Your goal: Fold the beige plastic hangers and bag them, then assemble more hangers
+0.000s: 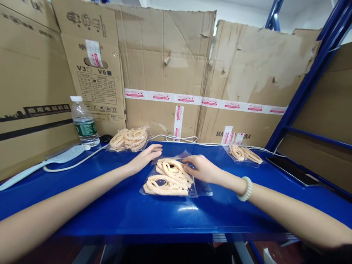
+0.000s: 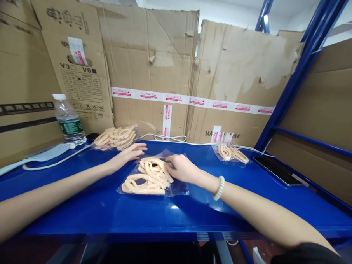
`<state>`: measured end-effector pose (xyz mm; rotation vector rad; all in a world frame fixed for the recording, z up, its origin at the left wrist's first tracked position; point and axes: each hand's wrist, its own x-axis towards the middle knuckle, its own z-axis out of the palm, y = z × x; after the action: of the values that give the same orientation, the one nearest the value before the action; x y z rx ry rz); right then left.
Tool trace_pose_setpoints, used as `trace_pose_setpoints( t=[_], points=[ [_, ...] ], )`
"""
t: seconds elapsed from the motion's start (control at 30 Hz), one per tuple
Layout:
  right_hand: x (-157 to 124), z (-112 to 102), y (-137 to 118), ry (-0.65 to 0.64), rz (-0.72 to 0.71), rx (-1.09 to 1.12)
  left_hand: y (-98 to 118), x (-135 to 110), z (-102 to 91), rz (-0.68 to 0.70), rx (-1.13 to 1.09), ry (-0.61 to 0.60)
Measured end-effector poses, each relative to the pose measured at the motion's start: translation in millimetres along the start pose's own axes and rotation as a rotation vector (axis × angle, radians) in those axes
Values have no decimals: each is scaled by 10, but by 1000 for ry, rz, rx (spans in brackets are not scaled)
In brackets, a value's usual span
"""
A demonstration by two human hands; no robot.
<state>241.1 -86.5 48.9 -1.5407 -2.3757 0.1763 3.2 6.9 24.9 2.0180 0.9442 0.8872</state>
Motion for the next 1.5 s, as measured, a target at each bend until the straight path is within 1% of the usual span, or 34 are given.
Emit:
trace_pose_setpoints(
  t=[0.1,0.23,0.37,0.43,0.5,0.6,0.67,0.73,0.8,0.83,0.9,0.97,1.03,1.13,1.17,1.23,1.3,1.4,1.43,1.5],
  points=[
    [268,89,-42,-88,74,-30,-70,-40,85,43,-31,13],
    [538,92,-55,-204,155,13,-154,-82,114,92,-36,24],
    [686,38,-66,-327,231,125,-181,-118,124,110,-23,3],
    [710,20,-91,-350,243,170,-170,-137,133,126,-20,-12],
    [702,8,-123,-335,231,196,-148,-156,139,139,-25,-13],
    [646,-43,-152,-284,174,227,-113,-178,140,139,-39,13],
    [592,-133,-135,-262,132,252,-99,-185,138,137,-52,28],
    [540,-279,-71,-253,95,283,-100,-183,137,141,-68,31],
    [503,-468,46,-236,63,380,-115,-175,137,137,-78,36],
    [495,-569,127,-210,60,469,-123,-170,137,129,-80,42],
    [509,-755,324,-117,94,630,-135,-161,137,108,-78,55],
    [565,-887,554,-5,160,674,-135,-157,136,96,-73,66],
    [654,-939,784,54,198,669,-127,-156,135,95,-68,73],
    [800,-885,1060,87,242,630,-118,-159,134,96,-59,87],
    [841,-844,1126,76,251,610,-117,-160,134,96,-57,91],
    [908,-748,1219,14,267,559,-117,-162,132,97,-53,97],
    [964,-651,1267,-86,291,486,-115,-165,130,100,-50,99],
    [1064,-522,1269,-229,330,347,-111,-168,126,103,-46,97],
    [1104,-485,1256,-255,334,301,-109,-169,125,103,-46,96],
    [1181,-420,1210,-266,328,221,-107,-170,124,103,-46,96]
  ],
)
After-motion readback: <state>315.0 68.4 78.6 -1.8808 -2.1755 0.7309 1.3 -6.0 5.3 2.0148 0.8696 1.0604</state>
